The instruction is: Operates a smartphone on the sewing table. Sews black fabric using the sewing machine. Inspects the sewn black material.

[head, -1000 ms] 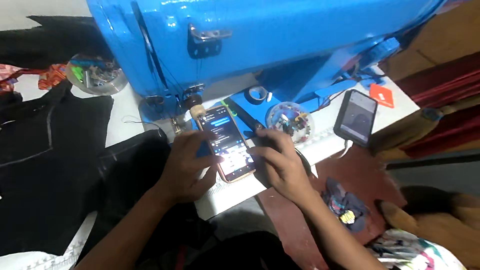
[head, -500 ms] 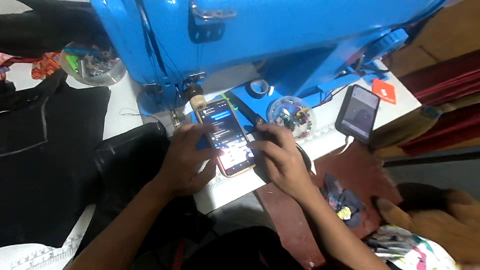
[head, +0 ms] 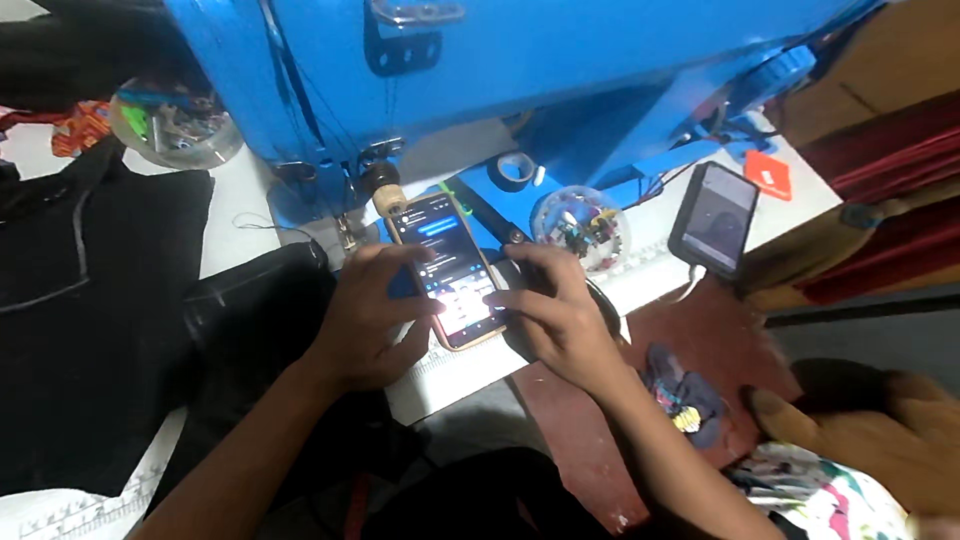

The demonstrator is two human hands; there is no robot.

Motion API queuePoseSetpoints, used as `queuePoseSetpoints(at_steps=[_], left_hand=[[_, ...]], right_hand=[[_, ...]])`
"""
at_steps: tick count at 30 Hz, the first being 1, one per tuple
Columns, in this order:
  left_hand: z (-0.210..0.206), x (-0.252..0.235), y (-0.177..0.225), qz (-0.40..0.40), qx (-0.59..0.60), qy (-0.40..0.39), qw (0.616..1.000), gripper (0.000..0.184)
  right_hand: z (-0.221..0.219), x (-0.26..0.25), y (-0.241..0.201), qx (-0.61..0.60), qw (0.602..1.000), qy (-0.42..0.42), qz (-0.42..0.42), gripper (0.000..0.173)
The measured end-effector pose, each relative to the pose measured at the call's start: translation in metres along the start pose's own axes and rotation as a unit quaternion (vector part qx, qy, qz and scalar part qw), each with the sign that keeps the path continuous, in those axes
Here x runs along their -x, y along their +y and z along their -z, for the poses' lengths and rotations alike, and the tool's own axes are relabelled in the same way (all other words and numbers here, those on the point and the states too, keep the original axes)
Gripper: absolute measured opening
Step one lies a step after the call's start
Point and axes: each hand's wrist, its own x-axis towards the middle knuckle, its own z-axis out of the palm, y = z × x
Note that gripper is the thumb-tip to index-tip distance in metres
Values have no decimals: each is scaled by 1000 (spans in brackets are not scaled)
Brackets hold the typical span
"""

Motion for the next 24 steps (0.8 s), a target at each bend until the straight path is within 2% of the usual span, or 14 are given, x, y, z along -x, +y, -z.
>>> queuePoseSetpoints(at_steps=[10, 16, 24], left_hand=[[-2, 1, -1, -13, -2, -14, 1000, 32], [-4, 0, -2, -10, -1, -11, 1000, 32], [-2, 1, -2, -13, 2, 2, 1000, 31]], right_hand=[[-2, -2, -1, 32, 999, -16, 14, 27], [1, 0, 1, -16, 1000, -13, 22, 30], [0, -2, 0, -4, 1000, -22, 16, 29]])
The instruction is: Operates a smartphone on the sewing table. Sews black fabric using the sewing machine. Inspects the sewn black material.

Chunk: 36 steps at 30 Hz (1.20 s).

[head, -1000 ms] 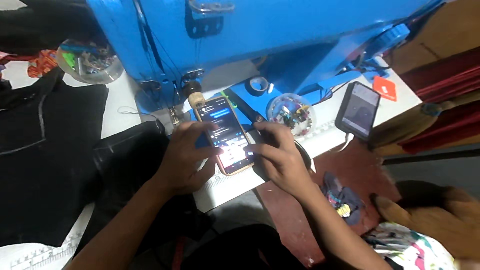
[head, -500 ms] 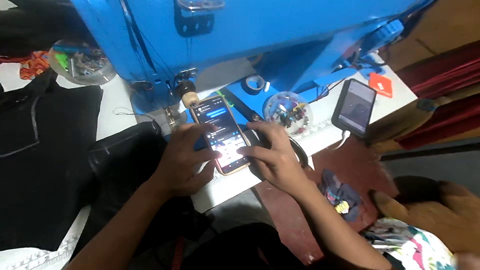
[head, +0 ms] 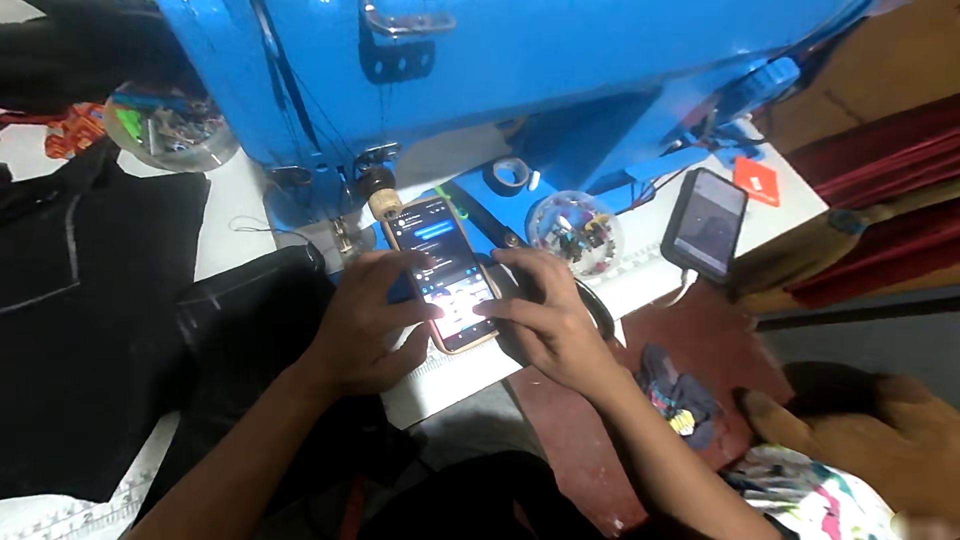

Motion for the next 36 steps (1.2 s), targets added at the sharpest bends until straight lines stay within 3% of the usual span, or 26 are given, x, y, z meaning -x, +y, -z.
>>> queuePoseSetpoints(at_steps=[18, 31, 36], left_hand=[[-4, -2, 3, 9, -29, -46, 998, 33], [-2, -3, 3, -2, -23, -10, 1000, 30], [-1, -2, 3, 4, -18, 2, 1000, 32]], right_hand=[[-4, -3, -4, 49, 998, 4, -40, 28], [-7, -5, -4, 103, 994, -37, -15, 33], [-4, -3, -3, 52, 998, -13, -19, 33]])
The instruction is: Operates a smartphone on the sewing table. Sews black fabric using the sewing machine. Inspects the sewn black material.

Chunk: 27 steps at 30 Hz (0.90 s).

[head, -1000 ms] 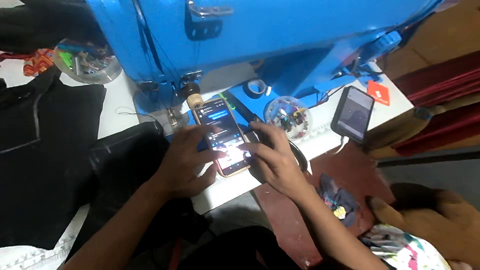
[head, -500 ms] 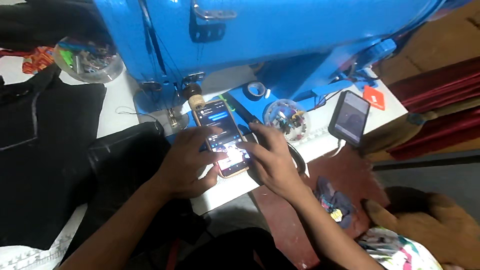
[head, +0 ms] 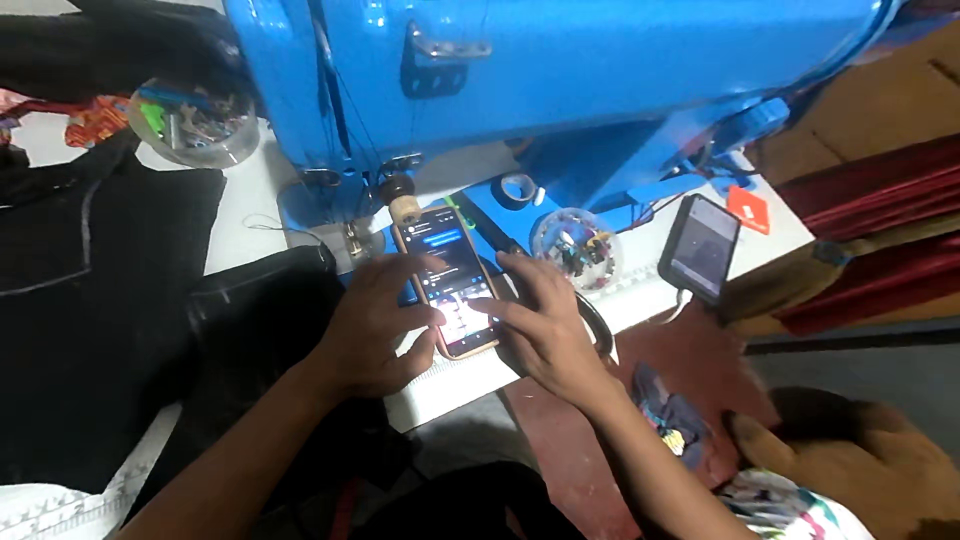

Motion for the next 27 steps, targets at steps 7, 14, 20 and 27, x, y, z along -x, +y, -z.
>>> queuePoseSetpoints(at_steps=[7, 14, 20, 27], left_hand=[[-1, 1, -1, -9, 10, 10, 1000, 32], [0, 1, -2, -8, 13, 10, 1000, 33], [0, 0, 0, -1, 6, -12, 1000, 32], [1, 1, 0, -1, -7, -2, 1000, 36]], right_hand=[[4, 7, 5, -81, 996, 37, 10, 32], [3, 6, 4, -56, 998, 29, 3, 31], [1, 4, 2, -32, 999, 24, -14, 29], [-2, -2, -4, 48, 997, 18, -63, 33]])
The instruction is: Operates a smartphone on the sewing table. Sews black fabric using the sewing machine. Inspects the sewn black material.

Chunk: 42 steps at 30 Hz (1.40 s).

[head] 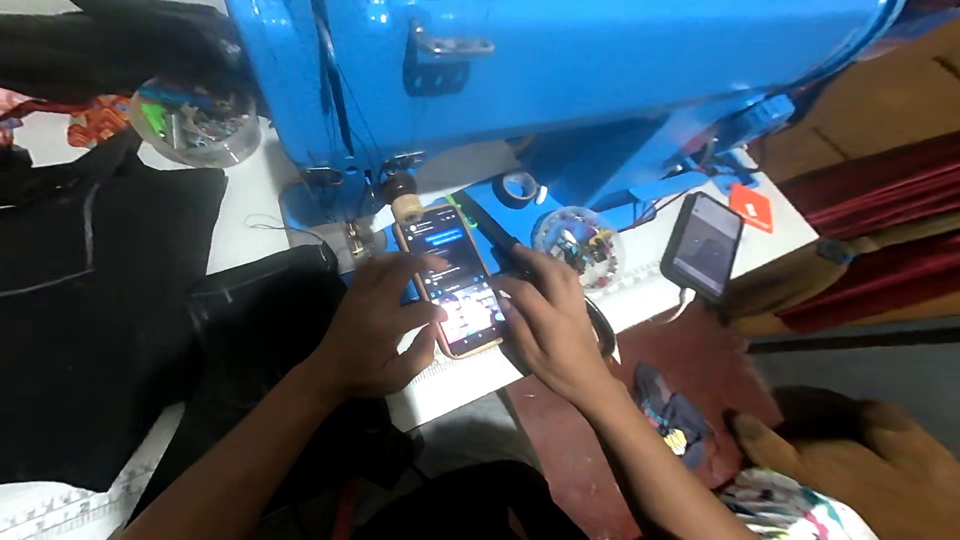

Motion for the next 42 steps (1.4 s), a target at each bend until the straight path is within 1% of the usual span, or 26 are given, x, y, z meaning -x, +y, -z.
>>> queuePoseSetpoints(at_steps=[4, 7, 10, 13, 14, 16, 17, 19, 20, 22, 24, 25, 27, 28, 29, 31, 33, 34, 35, 37, 40, 42], left_hand=[[2, 1, 0, 18, 4, 35, 999, 39], [4, 0, 1, 22, -10, 83, 996, 43], [9, 0, 0, 8, -21, 134, 991, 47], [21, 0, -4, -21, -28, 177, 984, 56], [25, 1, -6, -25, -32, 196, 980, 57], [36, 2, -12, -13, -37, 234, 971, 55], [42, 1, -17, 4, -34, 255, 966, 57], [54, 1, -24, 64, -59, 285, 954, 60], [59, 0, -26, 120, -80, 286, 947, 55], [67, -4, -28, 213, -124, 263, 933, 49], [70, -8, -30, 286, -151, 244, 914, 42], [70, -8, -32, 309, -156, 233, 909, 39], [72, -8, -33, 330, -163, 205, 907, 37], [72, -8, -33, 326, -164, 194, 911, 37], [73, -8, -32, 319, -166, 188, 914, 37], [73, -9, -31, 307, -169, 196, 916, 36], [73, -9, -30, 302, -168, 201, 917, 36], [73, -9, -31, 300, -167, 201, 918, 36], [72, -10, -30, 299, -165, 200, 918, 36], [70, -9, -31, 298, -162, 192, 921, 37], [65, -8, -33, 307, -153, 181, 922, 38], [63, -8, -33, 314, -144, 171, 923, 40]], right_hand=[[-2, -2, -3, 40, 999, -28, -10, 40], [-2, -3, -3, 42, 999, -29, -18, 42], [-1, -2, -3, 15, 1000, 4, -20, 44], [-1, 0, -2, -7, 999, 31, -14, 47], [-1, 0, -2, -7, 999, 35, -10, 50], [-1, 1, -5, 7, 999, 38, -1, 60], [-1, 1, -10, 19, 999, 33, -3, 68], [-2, 0, -26, 46, 999, 13, -17, 84], [-4, -1, -34, 67, 997, 3, -23, 91], [-8, -4, -47, 98, 994, -23, -42, 98], [-11, -10, -58, 113, 989, -64, -70, 99], [-10, -15, -64, 113, 985, -90, -89, 96], [-4, -26, -72, 99, 974, -148, -143, 91], [1, -30, -72, 83, 970, -159, -163, 91], [5, -31, -70, 57, 972, -149, -172, 92], [22, -31, -63, -49, 968, -136, -203, 93], [52, -27, -55, -185, 939, -150, -248, 93], [66, -20, -49, -233, 925, -149, -260, 93], [80, -9, -44, -265, 915, -141, -269, 91], [104, 17, -35, -286, 908, -99, -289, 88], [130, 56, -14, -256, 908, 13, -331, 84], [139, 72, 8, -237, 899, 78, -359, 81]])
